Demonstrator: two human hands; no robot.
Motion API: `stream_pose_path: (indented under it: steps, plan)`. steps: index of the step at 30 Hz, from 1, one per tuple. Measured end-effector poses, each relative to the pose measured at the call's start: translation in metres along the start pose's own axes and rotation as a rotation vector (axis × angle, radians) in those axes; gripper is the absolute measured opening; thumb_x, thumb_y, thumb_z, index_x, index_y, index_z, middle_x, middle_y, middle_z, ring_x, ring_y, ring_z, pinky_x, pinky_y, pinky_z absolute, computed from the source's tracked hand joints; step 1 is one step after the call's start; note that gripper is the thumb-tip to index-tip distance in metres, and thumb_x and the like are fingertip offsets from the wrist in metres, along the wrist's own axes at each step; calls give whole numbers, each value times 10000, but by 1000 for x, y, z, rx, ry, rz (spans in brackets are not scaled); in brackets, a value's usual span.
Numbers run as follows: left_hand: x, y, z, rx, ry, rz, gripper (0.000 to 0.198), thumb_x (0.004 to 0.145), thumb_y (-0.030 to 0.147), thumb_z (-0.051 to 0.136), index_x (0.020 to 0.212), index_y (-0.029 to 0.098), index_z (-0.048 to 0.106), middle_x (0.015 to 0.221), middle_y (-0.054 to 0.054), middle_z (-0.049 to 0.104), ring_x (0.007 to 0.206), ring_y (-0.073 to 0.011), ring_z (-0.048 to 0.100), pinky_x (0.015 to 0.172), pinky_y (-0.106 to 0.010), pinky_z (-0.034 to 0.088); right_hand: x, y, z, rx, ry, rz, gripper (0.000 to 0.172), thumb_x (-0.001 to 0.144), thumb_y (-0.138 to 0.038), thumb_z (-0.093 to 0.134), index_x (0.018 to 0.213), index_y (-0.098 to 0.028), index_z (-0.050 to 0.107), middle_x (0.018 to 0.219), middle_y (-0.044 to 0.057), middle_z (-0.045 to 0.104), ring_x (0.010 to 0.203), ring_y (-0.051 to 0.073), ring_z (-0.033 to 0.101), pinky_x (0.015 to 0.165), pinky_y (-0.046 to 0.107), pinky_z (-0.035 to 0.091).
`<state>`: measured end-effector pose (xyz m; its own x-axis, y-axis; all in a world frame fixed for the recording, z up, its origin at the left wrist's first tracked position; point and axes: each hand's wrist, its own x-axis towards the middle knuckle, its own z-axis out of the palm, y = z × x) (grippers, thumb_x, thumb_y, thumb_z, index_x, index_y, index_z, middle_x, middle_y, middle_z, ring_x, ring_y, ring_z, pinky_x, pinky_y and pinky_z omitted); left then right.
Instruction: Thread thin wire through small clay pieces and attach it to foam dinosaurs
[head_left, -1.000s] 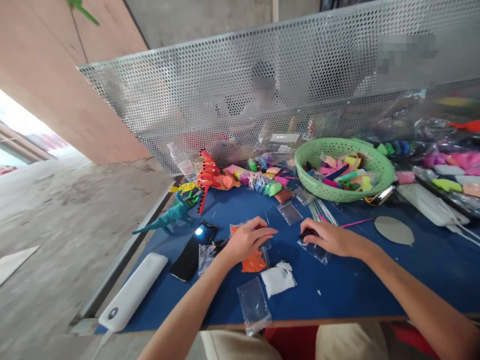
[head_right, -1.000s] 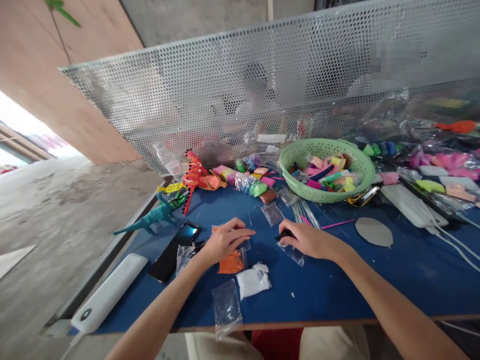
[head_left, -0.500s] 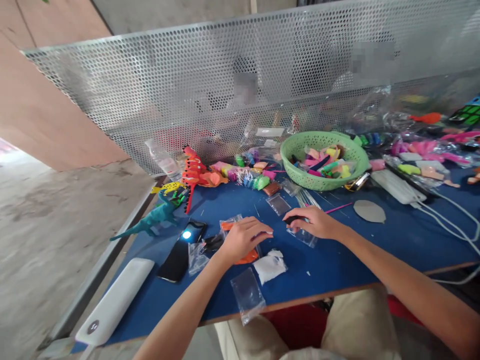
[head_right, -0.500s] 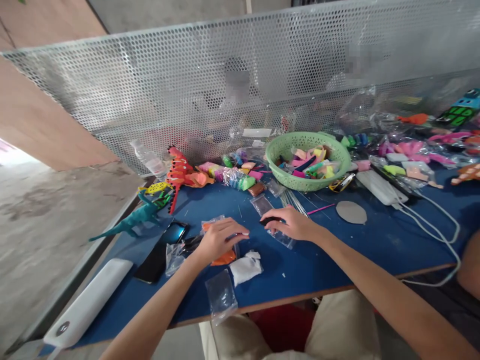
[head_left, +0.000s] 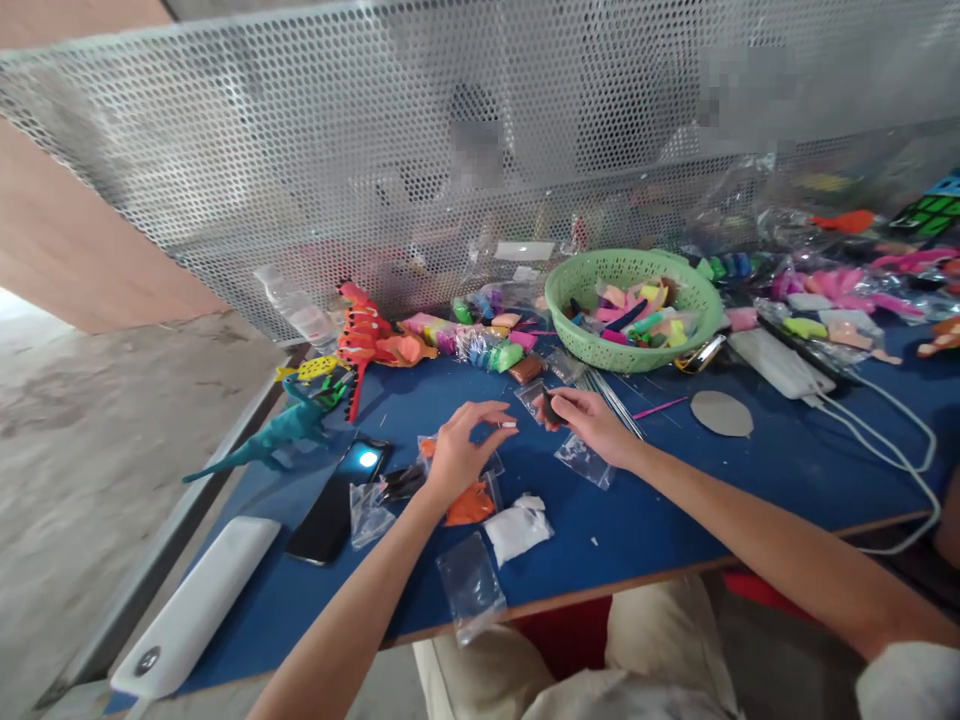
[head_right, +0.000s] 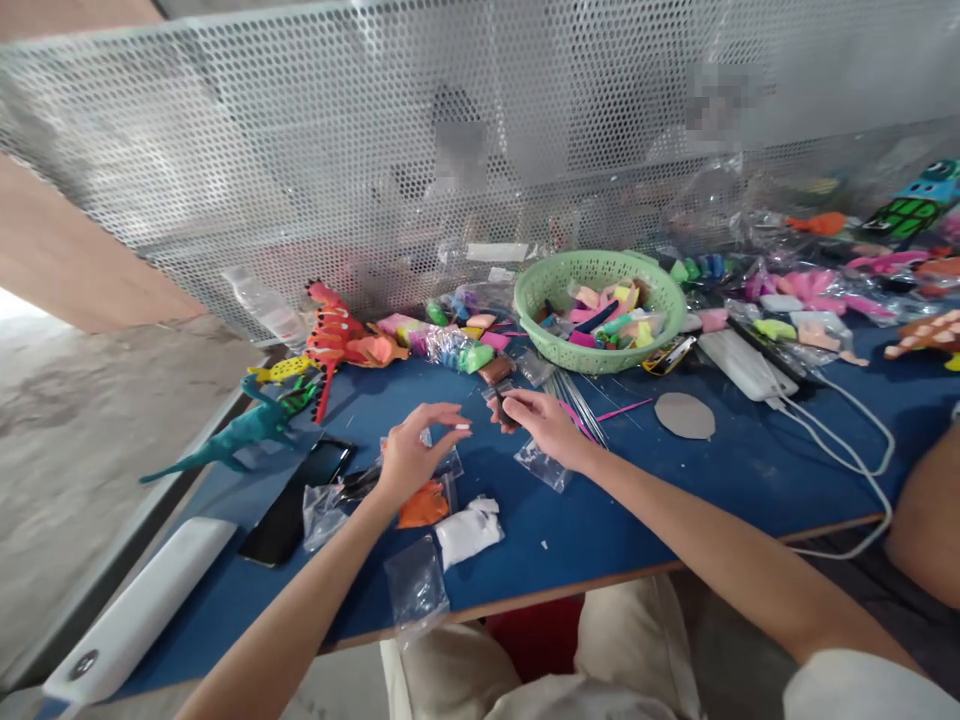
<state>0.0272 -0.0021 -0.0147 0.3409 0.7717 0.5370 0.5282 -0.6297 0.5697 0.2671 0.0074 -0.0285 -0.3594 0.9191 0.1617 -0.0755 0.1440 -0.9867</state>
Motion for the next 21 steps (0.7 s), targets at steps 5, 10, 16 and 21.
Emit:
stream_pose_path:
  steps: [5,10,16,21]
  plan:
    - [-1,0,-7,9,-50,45,261,998,247,567,1247,223,640,1021,-42,762,988,-171,679,880,-307,521,-3,-5,-15,-402,-8,-102,328,971,-455,552,1169,-228,683,1043,76,706,880,211,653,779,338,526]
    - [1,-7,-8,80,-109,190,167,976,271,611,1082,212,725,879,-30,756,811,-150,644,775,-285,492,2,-5,-36,-693,-33,-335,107,903,-236,584,969,-196,659,891,50,659,773,182,605,741,320,491]
    - [-2,-4,-1,-12,-179,234,218,857,423,740,853,207,765,768,-24,755,720,-140,650,710,-271,496,0,-6,-53,-954,-172,-414,223,891,-347,679,1047,-189,667,938,74,666,823,213,615,773,360,508]
    - [-8,17,8,-336,-214,-41,292,924,376,677,1147,193,730,919,-67,781,834,-173,711,772,-284,549,-15,-16,-22,-894,-142,-721,476,918,-441,689,1347,-263,583,1120,82,682,1006,231,651,899,383,537]
